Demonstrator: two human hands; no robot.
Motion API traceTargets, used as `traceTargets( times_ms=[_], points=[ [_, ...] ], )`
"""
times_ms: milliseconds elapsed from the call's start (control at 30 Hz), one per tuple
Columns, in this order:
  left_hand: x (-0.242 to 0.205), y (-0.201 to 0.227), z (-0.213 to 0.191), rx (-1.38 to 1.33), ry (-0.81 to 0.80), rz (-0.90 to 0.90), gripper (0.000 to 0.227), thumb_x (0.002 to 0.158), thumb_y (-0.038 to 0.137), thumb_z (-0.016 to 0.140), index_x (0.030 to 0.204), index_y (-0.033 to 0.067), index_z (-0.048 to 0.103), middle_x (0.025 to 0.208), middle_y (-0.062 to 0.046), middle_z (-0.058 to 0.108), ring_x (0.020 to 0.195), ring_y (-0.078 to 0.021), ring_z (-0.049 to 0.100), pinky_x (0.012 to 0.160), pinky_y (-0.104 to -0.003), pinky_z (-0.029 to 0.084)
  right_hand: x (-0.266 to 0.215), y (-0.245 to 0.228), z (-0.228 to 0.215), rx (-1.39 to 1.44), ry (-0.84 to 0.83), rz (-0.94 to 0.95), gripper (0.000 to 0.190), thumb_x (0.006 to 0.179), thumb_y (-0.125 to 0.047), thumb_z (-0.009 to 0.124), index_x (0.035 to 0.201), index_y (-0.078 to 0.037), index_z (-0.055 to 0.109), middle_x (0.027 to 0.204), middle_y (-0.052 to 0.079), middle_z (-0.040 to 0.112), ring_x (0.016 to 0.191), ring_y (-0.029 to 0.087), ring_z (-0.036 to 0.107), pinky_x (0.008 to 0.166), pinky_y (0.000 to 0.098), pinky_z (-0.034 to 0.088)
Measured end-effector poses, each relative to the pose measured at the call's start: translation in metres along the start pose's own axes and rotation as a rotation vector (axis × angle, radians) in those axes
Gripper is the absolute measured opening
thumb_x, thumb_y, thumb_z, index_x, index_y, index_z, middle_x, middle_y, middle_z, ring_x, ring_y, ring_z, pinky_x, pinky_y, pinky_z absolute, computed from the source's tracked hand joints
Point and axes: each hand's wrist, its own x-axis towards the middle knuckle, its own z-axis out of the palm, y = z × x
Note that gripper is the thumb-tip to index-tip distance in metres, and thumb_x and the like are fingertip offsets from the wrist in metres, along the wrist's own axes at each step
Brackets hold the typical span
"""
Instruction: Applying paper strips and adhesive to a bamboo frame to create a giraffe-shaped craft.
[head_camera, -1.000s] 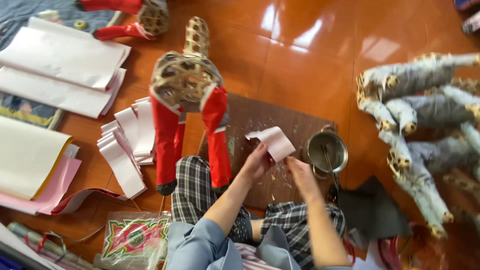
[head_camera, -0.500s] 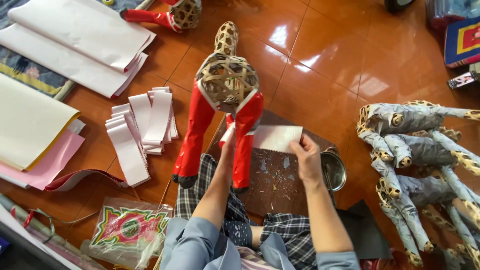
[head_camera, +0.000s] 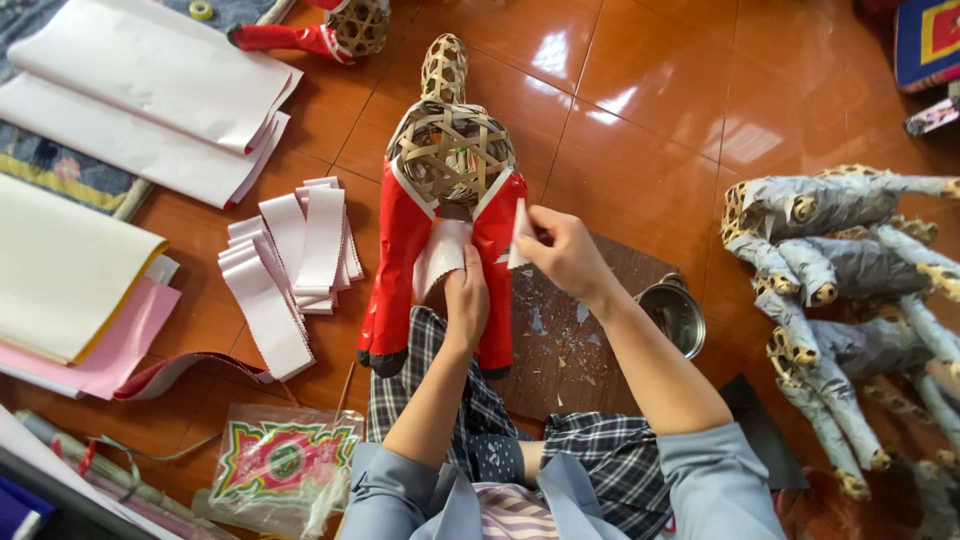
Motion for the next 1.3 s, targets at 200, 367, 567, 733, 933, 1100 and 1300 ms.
traceTargets(
  times_ms=[200, 367, 567, 733, 933, 1100, 1300],
  points=[
    [-0.016, 0.002, 0.000, -0.058, -0.069, -0.115, 0.039, 0.113, 0.025, 0.042, 0.129, -0.0068, 0.056, 0.112, -0.011, 0.061, 0.099, -0.0191, 0.057, 0.089, -0.032, 0.050, -0.001, -0.033, 0.019, 0.020, -0.043, -0.036, 0.014, 0.091, -0.011, 0.062, 0.084, 0.001, 0.060, 0.071, -0.001, 0.056, 0.071, 0.003, 0.048, 0.060, 0.0260, 0.043],
    [-0.018, 0.002, -0.005, -0.025, -0.123, -0.202, 0.039, 0.111, 0.026, 0.044, 0.125, -0.0067, 0.058, 0.110, -0.008, 0.063, 0.098, -0.0151, 0.058, 0.086, -0.030, 0.050, -0.006, -0.038, 0.013, -0.088, -0.022, 0.038, 0.018, 0.092, -0.013, 0.063, 0.083, 0.002, 0.058, 0.065, 0.006, 0.054, 0.066, 0.006, 0.047, 0.057, 0.0299, 0.043],
    [-0.013, -0.045, -0.011, 0.042, -0.125, -0.375, 0.042, 0.112, 0.030, 0.044, 0.116, -0.0078, 0.062, 0.095, -0.008, 0.063, 0.082, -0.0142, 0.056, 0.069, -0.028, 0.049, 0.007, -0.024, 0.013, -0.161, -0.025, 0.037, 0.022, 0.093, -0.017, 0.064, 0.084, 0.002, 0.058, 0.065, 0.011, 0.057, 0.059, 0.012, 0.050, 0.057, 0.0332, 0.043],
    [-0.016, -0.037, -0.017, -0.064, -0.157, -0.237, 0.033, 0.107, 0.022, 0.044, 0.125, -0.0025, 0.057, 0.109, -0.004, 0.065, 0.095, -0.0108, 0.060, 0.078, -0.025, 0.052, 0.011, -0.003, 0.013, -0.064, -0.090, -0.021, 0.019, 0.096, -0.016, 0.065, 0.090, 0.002, 0.062, 0.071, 0.013, 0.062, 0.063, 0.015, 0.054, 0.060, 0.0333, 0.045],
    [-0.012, -0.064, -0.029, -0.664, -0.075, -0.351, 0.020, 0.122, 0.018, 0.046, 0.128, -0.0006, 0.052, 0.116, -0.009, 0.062, 0.106, -0.0209, 0.061, 0.094, -0.037, 0.053, 0.009, 0.045, 0.009, -0.305, -0.160, -0.602, 0.014, 0.100, -0.007, 0.062, 0.110, 0.001, 0.068, 0.110, 0.013, 0.070, 0.103, 0.023, 0.068, 0.091, 0.0345, 0.057],
    [-0.004, 0.005, -0.003, -0.526, 0.069, -0.454, 0.047, 0.111, 0.030, 0.035, 0.147, 0.0033, 0.047, 0.146, -0.011, 0.056, 0.131, -0.0228, 0.055, 0.112, -0.038, 0.044, 0.021, 0.047, 0.006, -0.934, -0.053, -1.089, 0.049, 0.092, -0.035, 0.066, 0.131, -0.006, 0.071, 0.142, 0.006, 0.066, 0.145, 0.020, 0.048, 0.125, 0.0444, 0.030],
    [-0.005, -0.004, -0.011, -0.339, 0.070, -0.248, 0.053, 0.112, 0.028, 0.029, 0.154, -0.0021, 0.040, 0.160, -0.011, 0.046, 0.147, -0.0195, 0.045, 0.122, -0.034, 0.035, 0.036, 0.038, 0.016, -1.127, -0.144, -1.066, 0.056, 0.090, -0.061, 0.059, 0.101, -0.008, 0.075, 0.111, 0.002, 0.071, 0.131, 0.020, 0.052, 0.128, 0.0495, 0.009]
  ],
)
